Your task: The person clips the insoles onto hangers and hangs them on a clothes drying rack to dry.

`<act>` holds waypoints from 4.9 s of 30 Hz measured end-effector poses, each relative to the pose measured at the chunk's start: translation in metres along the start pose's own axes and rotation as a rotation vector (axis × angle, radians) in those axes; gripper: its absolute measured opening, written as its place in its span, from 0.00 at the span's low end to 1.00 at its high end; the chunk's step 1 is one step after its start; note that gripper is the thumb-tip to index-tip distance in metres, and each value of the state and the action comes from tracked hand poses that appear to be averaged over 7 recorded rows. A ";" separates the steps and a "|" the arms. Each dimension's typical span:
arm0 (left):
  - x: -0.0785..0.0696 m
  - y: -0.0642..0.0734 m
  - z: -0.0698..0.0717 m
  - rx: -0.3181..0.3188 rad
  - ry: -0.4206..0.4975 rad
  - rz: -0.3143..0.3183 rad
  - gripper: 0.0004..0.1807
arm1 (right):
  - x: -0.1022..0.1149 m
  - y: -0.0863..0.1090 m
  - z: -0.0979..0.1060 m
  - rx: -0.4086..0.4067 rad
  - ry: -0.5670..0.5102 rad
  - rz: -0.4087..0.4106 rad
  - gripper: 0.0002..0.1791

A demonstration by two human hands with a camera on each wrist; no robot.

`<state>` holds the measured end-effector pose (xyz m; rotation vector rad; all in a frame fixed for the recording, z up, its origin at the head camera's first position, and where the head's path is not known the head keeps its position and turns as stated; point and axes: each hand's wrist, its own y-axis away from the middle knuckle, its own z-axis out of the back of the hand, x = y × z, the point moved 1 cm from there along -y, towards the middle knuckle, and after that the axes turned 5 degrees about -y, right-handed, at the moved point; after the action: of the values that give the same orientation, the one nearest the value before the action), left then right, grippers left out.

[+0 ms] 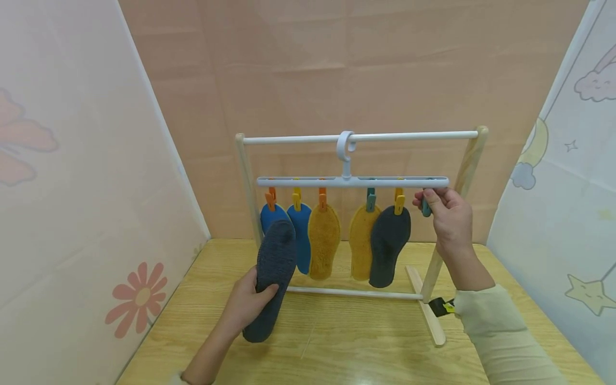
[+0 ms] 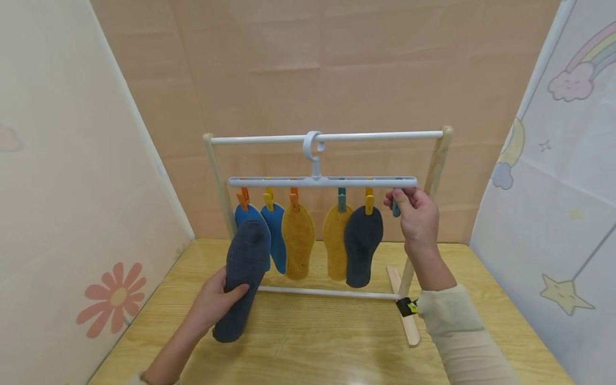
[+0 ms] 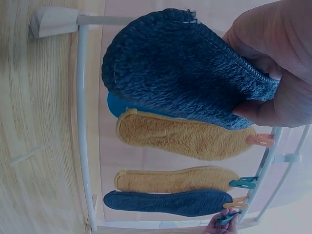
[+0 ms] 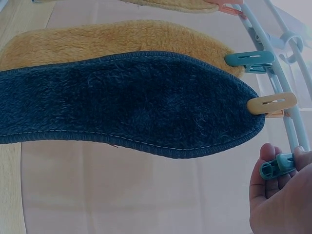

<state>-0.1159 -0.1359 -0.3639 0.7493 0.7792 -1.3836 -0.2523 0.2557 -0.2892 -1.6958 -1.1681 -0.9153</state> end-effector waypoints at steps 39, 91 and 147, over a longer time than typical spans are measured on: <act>-0.033 -0.001 -0.046 0.176 0.122 -0.175 0.32 | 0.005 0.002 -0.003 -0.076 0.032 -0.025 0.19; -0.070 -0.017 -0.119 0.310 0.128 -0.218 0.28 | 0.004 0.005 -0.006 -0.096 -0.081 0.010 0.14; -0.120 -0.038 -0.177 0.333 0.074 -0.208 0.23 | 0.005 0.012 -0.006 -0.128 -0.065 0.056 0.23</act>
<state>-0.1647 0.0753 -0.3615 1.0040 0.7070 -1.7068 -0.2399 0.2493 -0.2858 -1.8647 -1.1188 -0.9232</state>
